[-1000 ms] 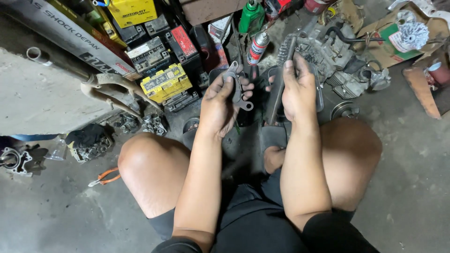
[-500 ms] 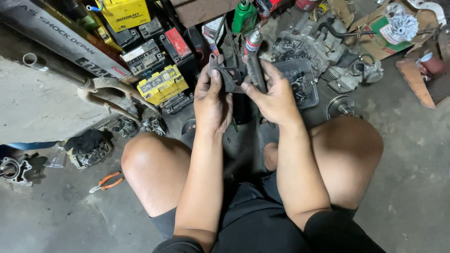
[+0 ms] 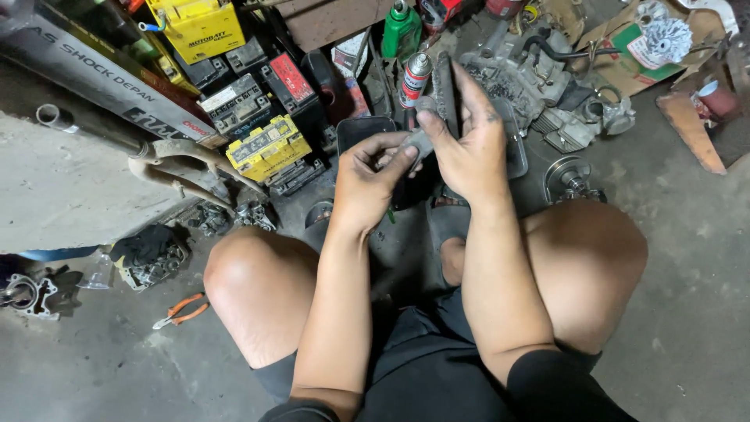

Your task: The person is holding and rotating a small metal motorcycle part, likely a brake pad, to inspect its condition after cleaning.

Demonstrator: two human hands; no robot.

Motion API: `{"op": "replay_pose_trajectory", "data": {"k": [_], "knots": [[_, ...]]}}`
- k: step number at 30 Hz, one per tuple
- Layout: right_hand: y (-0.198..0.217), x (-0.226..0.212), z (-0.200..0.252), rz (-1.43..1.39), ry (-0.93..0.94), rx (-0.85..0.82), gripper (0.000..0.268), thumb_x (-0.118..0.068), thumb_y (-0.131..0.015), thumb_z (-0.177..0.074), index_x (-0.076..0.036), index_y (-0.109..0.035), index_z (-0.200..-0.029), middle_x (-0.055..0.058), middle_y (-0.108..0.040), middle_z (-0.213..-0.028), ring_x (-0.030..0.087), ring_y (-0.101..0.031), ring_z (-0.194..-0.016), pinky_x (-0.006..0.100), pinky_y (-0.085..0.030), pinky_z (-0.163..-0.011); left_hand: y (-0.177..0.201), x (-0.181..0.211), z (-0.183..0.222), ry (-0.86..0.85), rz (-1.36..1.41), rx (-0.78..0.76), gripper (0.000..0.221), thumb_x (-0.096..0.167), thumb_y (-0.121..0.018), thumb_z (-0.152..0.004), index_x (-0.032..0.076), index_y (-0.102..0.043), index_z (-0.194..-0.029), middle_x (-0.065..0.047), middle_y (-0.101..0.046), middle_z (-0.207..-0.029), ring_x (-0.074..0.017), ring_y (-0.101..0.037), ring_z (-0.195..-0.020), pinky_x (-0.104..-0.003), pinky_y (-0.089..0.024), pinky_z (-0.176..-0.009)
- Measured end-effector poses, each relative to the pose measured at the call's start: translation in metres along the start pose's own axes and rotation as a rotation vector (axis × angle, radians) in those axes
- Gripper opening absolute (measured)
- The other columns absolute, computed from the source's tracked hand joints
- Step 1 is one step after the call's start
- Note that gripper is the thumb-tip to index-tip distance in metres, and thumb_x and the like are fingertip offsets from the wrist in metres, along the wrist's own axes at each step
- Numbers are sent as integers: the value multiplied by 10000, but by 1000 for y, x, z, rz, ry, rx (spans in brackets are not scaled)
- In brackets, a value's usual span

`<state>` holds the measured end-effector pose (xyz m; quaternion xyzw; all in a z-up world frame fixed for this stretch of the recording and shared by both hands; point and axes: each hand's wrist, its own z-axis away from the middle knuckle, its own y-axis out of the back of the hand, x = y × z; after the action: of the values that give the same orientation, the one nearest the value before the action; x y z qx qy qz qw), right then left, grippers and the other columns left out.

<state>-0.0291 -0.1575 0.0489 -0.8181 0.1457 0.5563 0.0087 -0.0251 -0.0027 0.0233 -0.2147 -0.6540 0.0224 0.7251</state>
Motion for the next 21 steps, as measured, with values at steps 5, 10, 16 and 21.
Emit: {"op": "replay_pose_trajectory", "data": {"k": [5,10,16,21], "knots": [[-1,-13,2,407,140,-123,526,-382,-369,-1163,-129,-307,-1620,175,-443,-1331,303,-515,-1298,395,-402,-1195,0,6,-2,-120,-119,209,107,92,-734,-950,46,-748,-1046,20,-699,-847,-26,-538,-721,-182,-469,-688],[-5,-15,7,484,181,-195,463,-113,-501,-1148,-100,-376,-1594,173,-412,-1264,314,-499,-1214,388,-439,-1130,1,7,-6,-218,-111,294,127,123,-709,-966,41,-724,-1061,-39,-739,-944,-82,-664,-848,-224,-553,-808],[0,-16,5,596,195,-127,486,-124,-524,-1160,-105,-359,-1617,146,-385,-1225,247,-438,-934,362,-460,-971,-9,12,-2,-244,-237,234,121,129,-712,-966,51,-723,-1058,-17,-741,-948,-69,-641,-841,-238,-555,-816],[6,-15,4,499,217,-196,466,-58,-544,-1127,-83,-421,-1576,180,-409,-1232,311,-529,-1104,410,-465,-1058,-6,14,-5,-242,-247,305,97,129,-721,-955,67,-727,-1029,-22,-730,-892,-80,-657,-812,-231,-549,-775]]}}
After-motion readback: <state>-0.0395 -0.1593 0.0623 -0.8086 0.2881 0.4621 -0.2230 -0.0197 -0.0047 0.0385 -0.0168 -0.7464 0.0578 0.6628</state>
